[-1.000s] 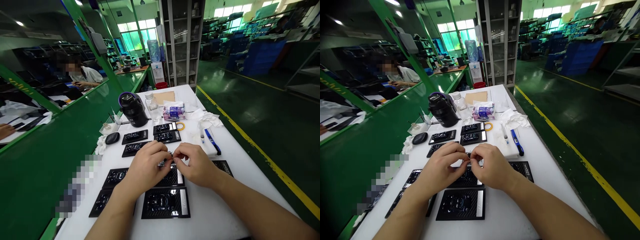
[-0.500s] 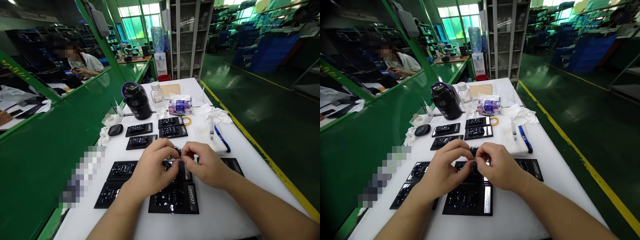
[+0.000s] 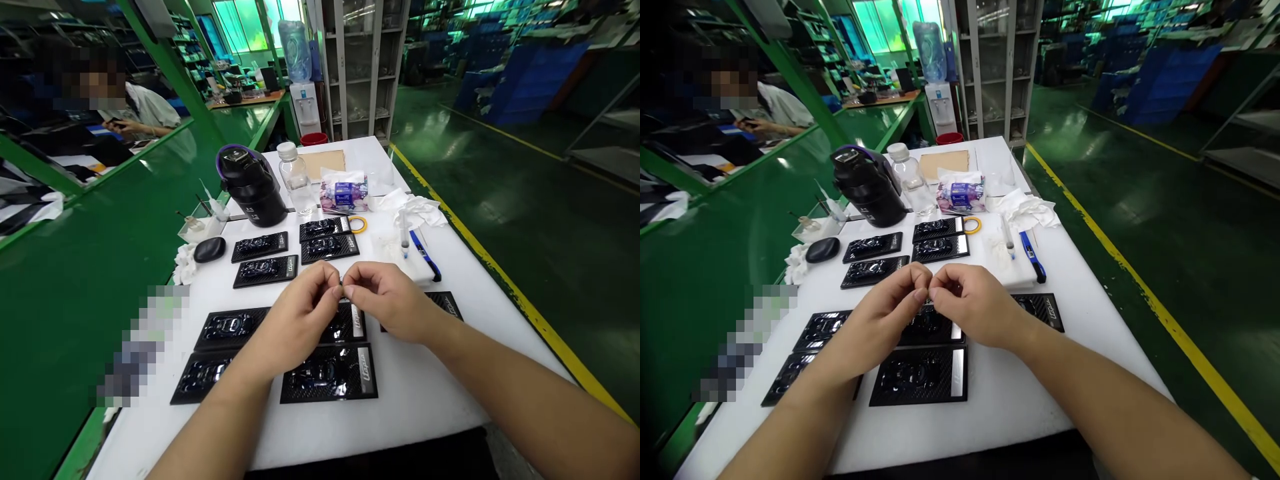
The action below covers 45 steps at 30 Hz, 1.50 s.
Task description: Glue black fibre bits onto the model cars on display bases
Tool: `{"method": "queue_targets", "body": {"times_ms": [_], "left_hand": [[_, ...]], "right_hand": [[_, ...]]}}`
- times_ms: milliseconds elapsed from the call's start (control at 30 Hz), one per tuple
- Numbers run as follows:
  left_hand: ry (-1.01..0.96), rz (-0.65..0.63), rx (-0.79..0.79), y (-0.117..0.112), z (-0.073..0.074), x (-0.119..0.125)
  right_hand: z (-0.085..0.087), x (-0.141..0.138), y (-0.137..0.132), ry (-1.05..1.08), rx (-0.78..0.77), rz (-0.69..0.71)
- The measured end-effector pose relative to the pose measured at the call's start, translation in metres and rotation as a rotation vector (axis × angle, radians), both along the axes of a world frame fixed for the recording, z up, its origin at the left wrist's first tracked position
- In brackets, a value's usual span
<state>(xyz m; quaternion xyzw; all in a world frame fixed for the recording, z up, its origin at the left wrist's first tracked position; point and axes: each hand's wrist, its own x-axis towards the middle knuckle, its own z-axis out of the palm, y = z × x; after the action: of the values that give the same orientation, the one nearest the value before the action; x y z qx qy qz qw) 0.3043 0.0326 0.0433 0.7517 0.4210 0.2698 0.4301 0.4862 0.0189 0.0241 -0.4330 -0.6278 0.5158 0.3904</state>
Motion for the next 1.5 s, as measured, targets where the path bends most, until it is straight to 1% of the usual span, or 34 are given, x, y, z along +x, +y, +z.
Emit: {"method": "queue_targets", "body": {"times_ms": [33,67,100,167,200,233,267,300,367,400,433,467,500,533,567,600,633,667,700,733,767,833,900,933,1100,1200,1300,1500], "left_hand": [[0.029,-0.012,0.003,-0.001,0.000,0.000],[0.056,-0.016,0.012,-0.002,-0.001,0.000],[0.077,-0.015,0.024,-0.003,-0.001,-0.001],[0.096,-0.010,0.039,-0.005,-0.002,-0.001],[0.091,-0.014,0.035,-0.006,-0.002,-0.001],[0.075,-0.026,0.024,-0.006,-0.003,0.000],[0.048,-0.044,0.005,-0.007,-0.002,0.001],[0.014,-0.064,-0.017,-0.008,-0.002,0.001],[-0.050,-0.074,-0.021,-0.011,0.001,0.003],[-0.059,-0.052,0.024,-0.013,0.004,0.002],[-0.046,-0.013,0.111,-0.015,0.007,0.000],[-0.015,0.043,0.234,-0.017,0.012,-0.005],[0.030,0.113,0.374,-0.019,0.017,-0.012],[0.076,0.188,0.513,-0.019,0.022,-0.021],[0.121,0.266,0.625,-0.019,0.027,-0.033],[0.167,0.349,0.690,-0.016,0.031,-0.047],[0.215,0.427,0.705,-0.011,0.034,-0.062],[0.275,0.501,0.666,-0.004,0.035,-0.076],[0.343,0.554,0.590,0.006,0.035,-0.090],[0.403,0.575,0.498,0.016,0.033,-0.102],[0.447,0.563,0.416,0.026,0.029,-0.112],[0.493,0.474,0.329,0.045,0.019,-0.126],[0.496,0.391,0.323,0.058,0.008,-0.134],[0.487,0.371,0.330,0.061,0.003,-0.137],[0.395,0.362,0.384,0.063,-0.024,-0.141],[0.370,0.338,0.412,0.065,-0.035,-0.141],[0.367,0.342,0.409,0.068,-0.040,-0.143],[0.350,0.322,0.397,0.067,-0.044,-0.149]], "right_hand": [[0.001,0.000,0.000,-0.034,0.018,-0.007],[0.002,0.000,0.000,-0.080,0.069,-0.022],[0.003,0.000,0.000,-0.136,0.157,-0.045],[0.006,0.000,-0.001,-0.246,0.391,-0.096],[0.007,0.000,-0.002,-0.276,0.483,-0.111],[0.007,0.000,-0.003,-0.280,0.511,-0.110],[0.007,0.000,-0.005,-0.254,0.463,-0.091],[0.006,0.001,-0.006,-0.200,0.351,-0.054],[0.003,0.004,-0.007,-0.040,0.057,0.036],[0.001,0.005,-0.007,0.051,-0.075,0.078],[0.000,0.007,-0.006,0.132,-0.171,0.116],[0.000,0.008,-0.005,0.186,-0.229,0.145],[0.002,0.007,-0.002,0.196,-0.249,0.159],[0.004,0.006,0.001,0.151,-0.226,0.159],[0.007,0.002,0.007,0.052,-0.154,0.143],[0.010,-0.004,0.014,-0.089,-0.035,0.121],[0.013,-0.013,0.023,-0.253,0.114,0.107],[0.015,-0.024,0.034,-0.429,0.276,0.102],[0.015,-0.036,0.047,-0.583,0.431,0.138],[0.013,-0.048,0.059,-0.732,0.546,0.201],[0.011,-0.061,0.071,-0.866,0.604,0.248],[0.003,-0.083,0.091,-0.959,0.630,0.272],[-0.004,-0.097,0.101,-0.999,0.620,0.263],[-0.006,-0.102,0.102,-1.016,0.614,0.254],[-0.008,-0.119,0.086,-1.066,0.572,0.204],[-0.008,-0.131,0.076,-1.052,0.554,0.207],[-0.012,-0.136,0.070,-1.024,0.519,0.184],[-0.021,-0.131,0.064,-0.956,0.498,0.189]]}}
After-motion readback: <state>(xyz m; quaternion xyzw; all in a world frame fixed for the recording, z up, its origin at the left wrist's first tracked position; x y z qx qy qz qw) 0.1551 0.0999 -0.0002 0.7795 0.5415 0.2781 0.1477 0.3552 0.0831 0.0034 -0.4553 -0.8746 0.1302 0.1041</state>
